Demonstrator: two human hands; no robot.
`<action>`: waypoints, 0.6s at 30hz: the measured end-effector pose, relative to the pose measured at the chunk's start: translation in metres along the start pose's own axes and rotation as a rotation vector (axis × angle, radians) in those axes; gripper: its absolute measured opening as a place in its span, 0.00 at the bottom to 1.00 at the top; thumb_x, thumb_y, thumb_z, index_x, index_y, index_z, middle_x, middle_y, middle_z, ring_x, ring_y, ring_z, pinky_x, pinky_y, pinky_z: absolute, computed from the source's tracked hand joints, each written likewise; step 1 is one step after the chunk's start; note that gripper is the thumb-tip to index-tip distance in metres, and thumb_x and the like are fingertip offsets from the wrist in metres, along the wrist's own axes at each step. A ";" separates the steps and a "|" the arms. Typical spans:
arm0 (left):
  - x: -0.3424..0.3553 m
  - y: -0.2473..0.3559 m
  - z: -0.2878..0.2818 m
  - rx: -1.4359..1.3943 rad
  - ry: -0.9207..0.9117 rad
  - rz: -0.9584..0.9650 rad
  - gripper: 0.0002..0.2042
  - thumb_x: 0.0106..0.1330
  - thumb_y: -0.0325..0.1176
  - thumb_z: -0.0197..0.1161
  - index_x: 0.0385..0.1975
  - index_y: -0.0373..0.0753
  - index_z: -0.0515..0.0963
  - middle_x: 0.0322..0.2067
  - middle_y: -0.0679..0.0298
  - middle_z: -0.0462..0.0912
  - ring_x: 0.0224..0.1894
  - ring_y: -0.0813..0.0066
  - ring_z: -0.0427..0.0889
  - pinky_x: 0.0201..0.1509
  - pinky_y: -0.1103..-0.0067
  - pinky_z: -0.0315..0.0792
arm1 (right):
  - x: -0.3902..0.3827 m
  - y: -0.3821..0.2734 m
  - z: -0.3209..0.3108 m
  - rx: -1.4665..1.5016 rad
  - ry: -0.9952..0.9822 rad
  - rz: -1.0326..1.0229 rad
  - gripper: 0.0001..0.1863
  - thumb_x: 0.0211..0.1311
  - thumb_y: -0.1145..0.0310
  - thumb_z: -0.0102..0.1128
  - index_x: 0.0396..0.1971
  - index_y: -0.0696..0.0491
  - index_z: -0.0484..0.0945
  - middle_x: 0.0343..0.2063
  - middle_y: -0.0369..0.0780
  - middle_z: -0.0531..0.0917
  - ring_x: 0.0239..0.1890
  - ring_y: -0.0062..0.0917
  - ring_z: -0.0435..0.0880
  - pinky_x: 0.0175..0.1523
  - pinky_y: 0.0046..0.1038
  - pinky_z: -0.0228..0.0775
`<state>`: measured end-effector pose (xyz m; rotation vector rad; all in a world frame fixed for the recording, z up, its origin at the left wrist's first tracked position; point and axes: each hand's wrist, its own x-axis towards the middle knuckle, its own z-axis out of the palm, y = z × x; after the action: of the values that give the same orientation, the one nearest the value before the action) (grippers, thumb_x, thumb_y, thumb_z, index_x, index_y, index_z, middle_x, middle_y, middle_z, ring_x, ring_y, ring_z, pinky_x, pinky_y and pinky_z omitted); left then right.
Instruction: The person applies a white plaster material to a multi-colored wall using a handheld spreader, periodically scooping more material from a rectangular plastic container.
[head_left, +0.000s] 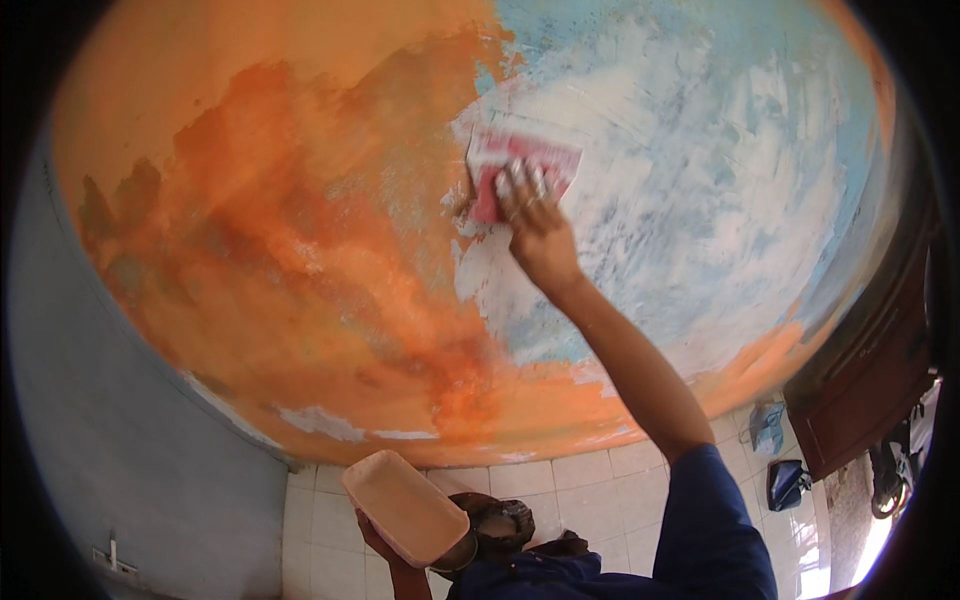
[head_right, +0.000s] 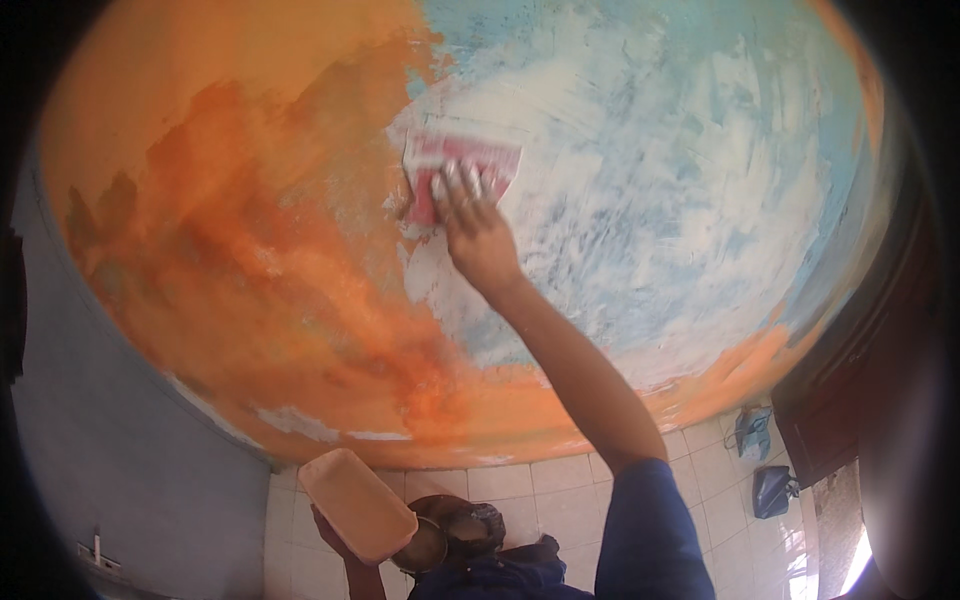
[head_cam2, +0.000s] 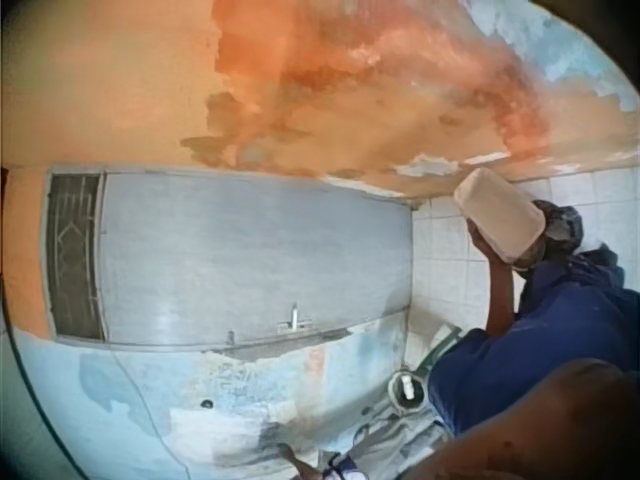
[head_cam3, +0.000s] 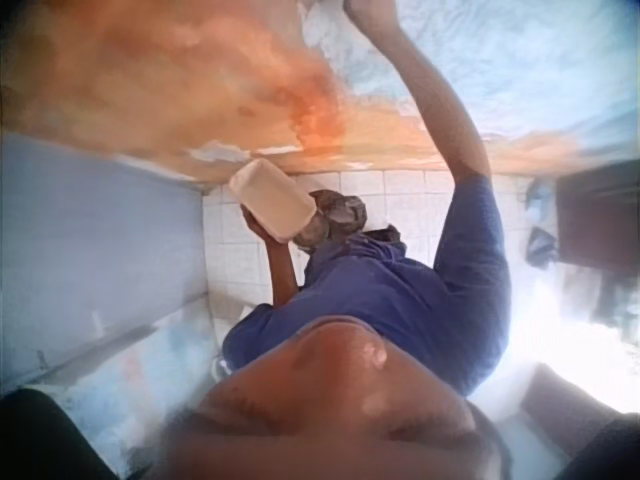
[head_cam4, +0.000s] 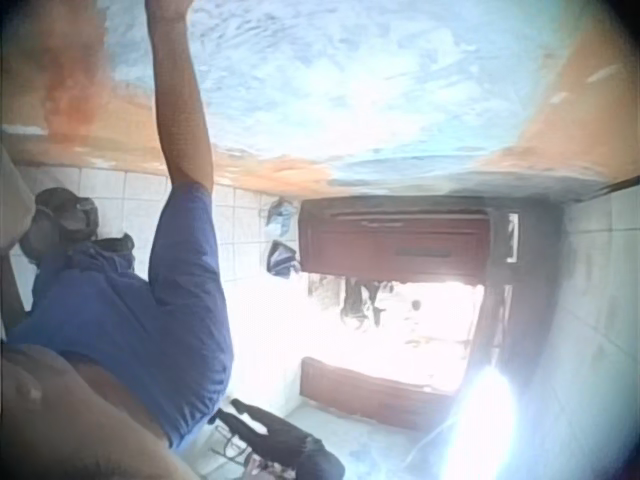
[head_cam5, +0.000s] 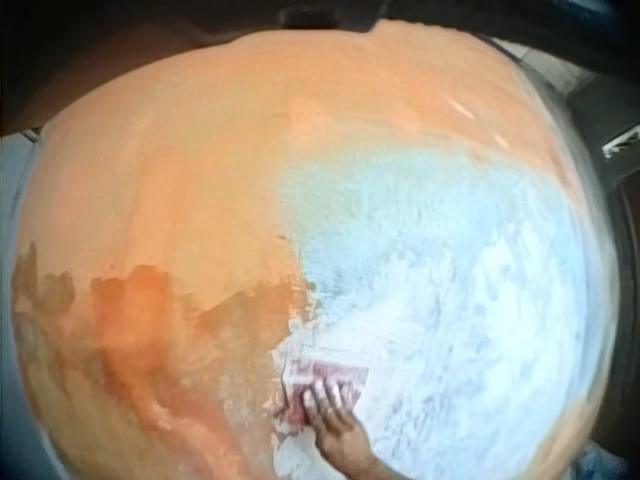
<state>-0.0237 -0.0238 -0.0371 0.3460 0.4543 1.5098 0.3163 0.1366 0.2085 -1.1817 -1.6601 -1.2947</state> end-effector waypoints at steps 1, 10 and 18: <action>0.001 -0.001 -0.001 -0.016 -0.001 -0.022 0.24 0.70 0.54 0.42 0.56 0.44 0.65 0.49 0.61 0.75 0.46 0.63 0.78 0.49 0.65 0.77 | -0.025 -0.006 0.011 0.006 -0.065 -0.008 0.26 0.52 0.79 0.49 0.55 0.64 0.68 0.60 0.52 0.66 0.63 0.47 0.65 0.66 0.45 0.58; 0.010 0.001 0.003 0.114 -0.052 0.065 0.25 0.69 0.55 0.45 0.57 0.43 0.65 0.49 0.61 0.75 0.47 0.63 0.78 0.49 0.64 0.77 | -0.285 -0.108 0.024 0.170 -0.717 -0.071 0.29 0.52 0.71 0.52 0.57 0.62 0.67 0.60 0.52 0.66 0.64 0.44 0.62 0.70 0.42 0.49; 0.008 -0.002 -0.012 -0.014 -0.099 -0.066 0.28 0.68 0.56 0.45 0.59 0.41 0.64 0.52 0.57 0.74 0.49 0.59 0.77 0.52 0.63 0.75 | -0.044 -0.039 -0.048 0.300 -0.009 0.065 0.32 0.39 0.87 0.52 0.53 0.57 0.74 0.54 0.46 0.76 0.55 0.38 0.76 0.54 0.35 0.73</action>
<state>-0.0279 -0.0162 -0.0490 0.3897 0.3729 1.4241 0.2938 0.0768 0.1672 -1.0513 -1.7355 -0.9609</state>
